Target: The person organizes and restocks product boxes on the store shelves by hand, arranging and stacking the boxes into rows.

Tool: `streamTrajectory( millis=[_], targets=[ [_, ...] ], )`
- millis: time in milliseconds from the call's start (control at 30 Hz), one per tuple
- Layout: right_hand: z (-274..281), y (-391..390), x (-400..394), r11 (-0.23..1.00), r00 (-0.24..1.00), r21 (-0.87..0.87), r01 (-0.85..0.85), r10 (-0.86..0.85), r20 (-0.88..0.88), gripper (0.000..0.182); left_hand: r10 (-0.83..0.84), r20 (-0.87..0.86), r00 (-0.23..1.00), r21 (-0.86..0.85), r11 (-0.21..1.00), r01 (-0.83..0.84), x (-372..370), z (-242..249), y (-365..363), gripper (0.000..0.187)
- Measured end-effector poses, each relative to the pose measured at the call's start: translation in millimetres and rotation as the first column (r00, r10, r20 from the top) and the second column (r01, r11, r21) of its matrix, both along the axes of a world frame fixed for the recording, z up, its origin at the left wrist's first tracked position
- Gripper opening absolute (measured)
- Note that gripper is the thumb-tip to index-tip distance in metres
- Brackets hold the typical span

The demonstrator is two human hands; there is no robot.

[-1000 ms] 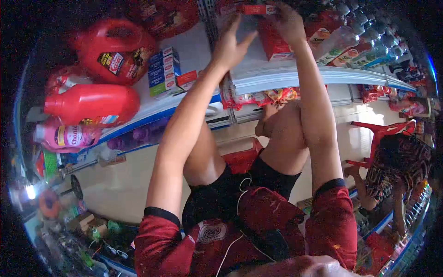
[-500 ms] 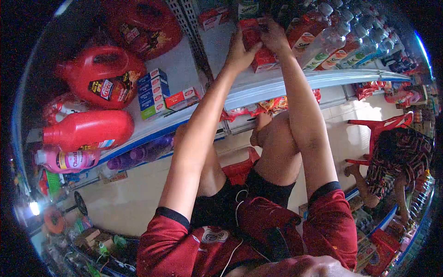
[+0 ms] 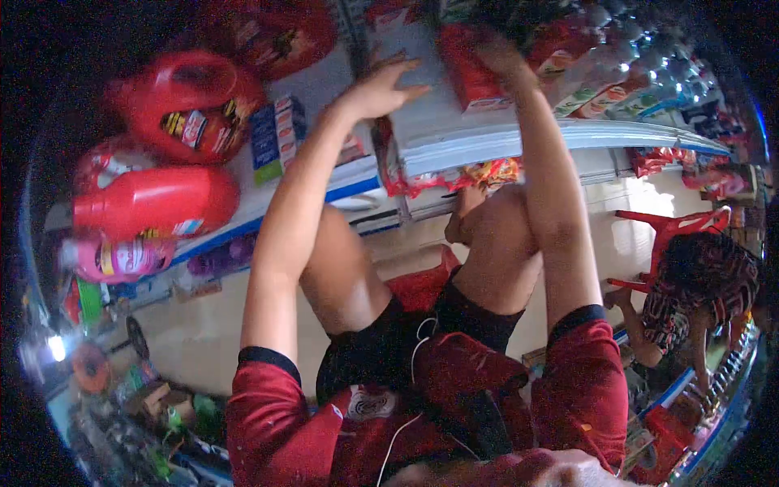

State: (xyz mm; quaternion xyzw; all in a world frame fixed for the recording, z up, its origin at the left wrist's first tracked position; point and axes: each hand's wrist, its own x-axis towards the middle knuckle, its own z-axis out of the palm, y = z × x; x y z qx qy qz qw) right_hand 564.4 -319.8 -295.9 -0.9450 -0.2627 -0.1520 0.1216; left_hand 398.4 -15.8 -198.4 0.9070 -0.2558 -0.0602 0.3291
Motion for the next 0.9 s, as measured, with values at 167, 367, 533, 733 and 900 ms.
streamTrajectory(
  millis=[167, 367, 533, 733, 900],
  targets=[
    [-20, -13, 37, 0.993, 0.992, 0.091, -0.075, 0.065, 0.108, 0.042, 0.090, -0.070, 0.994, 0.262, 0.963, -0.068, -55, 31, 95, 0.080],
    [102, 62, -80, 0.998, 0.973, 0.055, -0.031, 0.018, 0.229, 0.033, 0.094, 0.057, 0.994, 0.456, 0.883, -0.109, -93, 24, 126, 0.067],
    [148, 156, -183, 0.940, 0.930, 0.098, -0.326, 0.337, -0.145, 0.047, 0.073, 0.201, 0.977, 0.385, 0.911, -0.147, -89, 24, 119, 0.042],
    [126, 169, -193, 0.953, 0.948, -0.056, -0.296, 0.287, -0.136, 0.037, 0.084, 0.607, 0.790, 0.074, 0.984, -0.161, -62, 17, 75, 0.037],
    [141, 126, -183, 0.959, 0.952, 0.017, -0.282, 0.282, -0.116, 0.035, 0.188, 0.387, 0.903, -0.075, 0.982, -0.173, -55, 16, 31, 0.032]
  ],
)
